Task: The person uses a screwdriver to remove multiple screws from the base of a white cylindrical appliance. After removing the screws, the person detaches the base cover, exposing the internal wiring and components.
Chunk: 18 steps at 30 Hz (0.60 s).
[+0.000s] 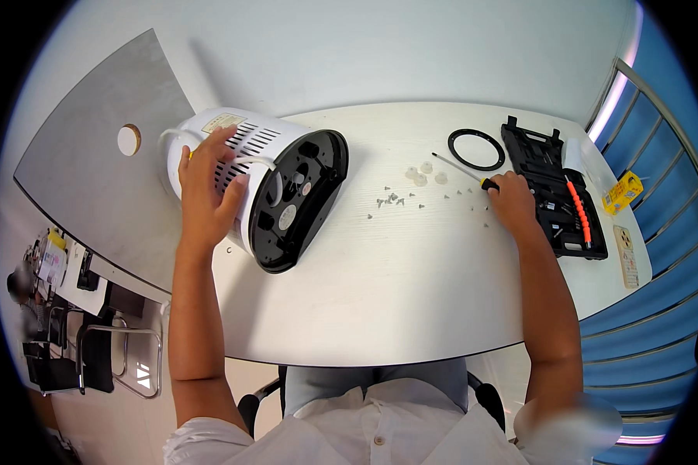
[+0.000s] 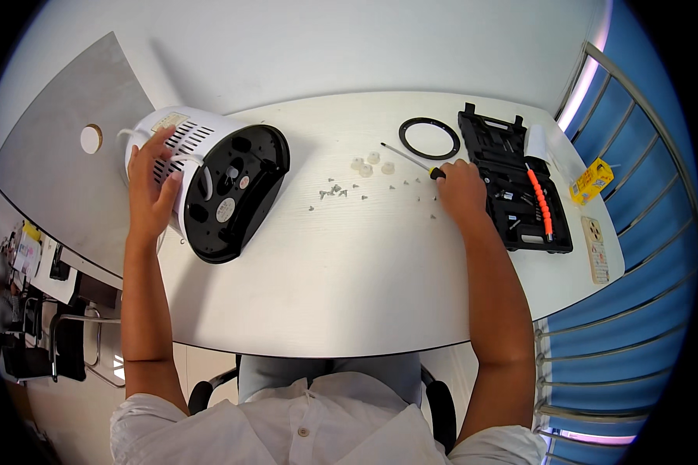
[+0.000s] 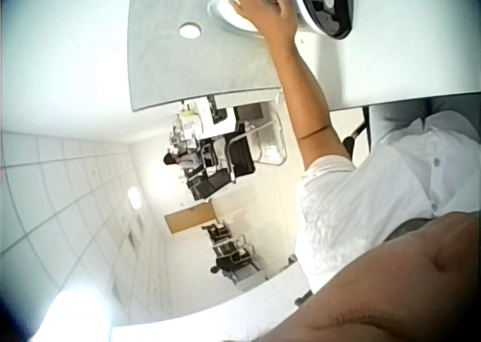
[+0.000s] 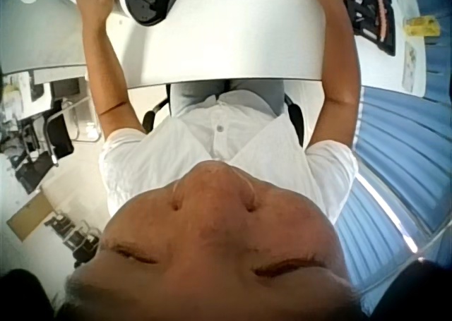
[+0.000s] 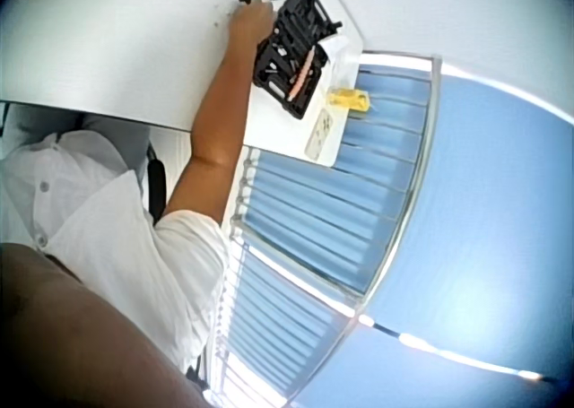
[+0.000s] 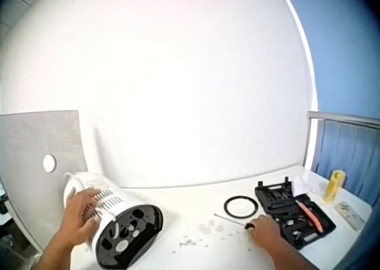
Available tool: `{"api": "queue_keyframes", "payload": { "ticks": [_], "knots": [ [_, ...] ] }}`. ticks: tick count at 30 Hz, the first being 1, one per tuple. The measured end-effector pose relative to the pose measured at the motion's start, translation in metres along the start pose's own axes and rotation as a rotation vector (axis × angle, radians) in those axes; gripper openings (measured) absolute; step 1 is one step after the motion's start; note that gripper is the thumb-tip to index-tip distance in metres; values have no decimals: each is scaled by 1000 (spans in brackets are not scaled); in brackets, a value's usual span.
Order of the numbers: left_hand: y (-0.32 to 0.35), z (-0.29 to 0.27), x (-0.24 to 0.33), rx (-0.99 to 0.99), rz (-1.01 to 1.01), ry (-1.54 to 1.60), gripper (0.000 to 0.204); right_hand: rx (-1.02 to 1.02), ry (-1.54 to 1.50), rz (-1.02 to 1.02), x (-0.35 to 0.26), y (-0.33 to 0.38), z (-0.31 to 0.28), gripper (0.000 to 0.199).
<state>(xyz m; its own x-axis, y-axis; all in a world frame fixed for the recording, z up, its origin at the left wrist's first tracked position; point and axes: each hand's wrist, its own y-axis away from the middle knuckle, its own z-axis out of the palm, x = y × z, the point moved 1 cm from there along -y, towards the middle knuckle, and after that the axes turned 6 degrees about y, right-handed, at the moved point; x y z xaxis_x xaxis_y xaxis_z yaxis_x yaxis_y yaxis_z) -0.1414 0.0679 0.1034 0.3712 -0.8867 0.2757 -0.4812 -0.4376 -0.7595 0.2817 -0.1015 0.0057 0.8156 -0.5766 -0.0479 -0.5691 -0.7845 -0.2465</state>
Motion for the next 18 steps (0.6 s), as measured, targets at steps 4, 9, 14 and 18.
{"api": "queue_keyframes", "payload": {
  "ticks": [4,9,14,18],
  "knots": [
    [8,-8,5,97,107,-115,33,13,51,-30,0,-3,6,29],
    [5,-24,27,40,88,-293,21,69,-7,-18,3,0,8,31],
    [-18,-36,37,-84,120,-287,20,135,-34,-41,4,0,10,31],
    [-18,-38,36,-118,22,-257,16,398,-155,-183,-1,2,1,30]
  ]
}}
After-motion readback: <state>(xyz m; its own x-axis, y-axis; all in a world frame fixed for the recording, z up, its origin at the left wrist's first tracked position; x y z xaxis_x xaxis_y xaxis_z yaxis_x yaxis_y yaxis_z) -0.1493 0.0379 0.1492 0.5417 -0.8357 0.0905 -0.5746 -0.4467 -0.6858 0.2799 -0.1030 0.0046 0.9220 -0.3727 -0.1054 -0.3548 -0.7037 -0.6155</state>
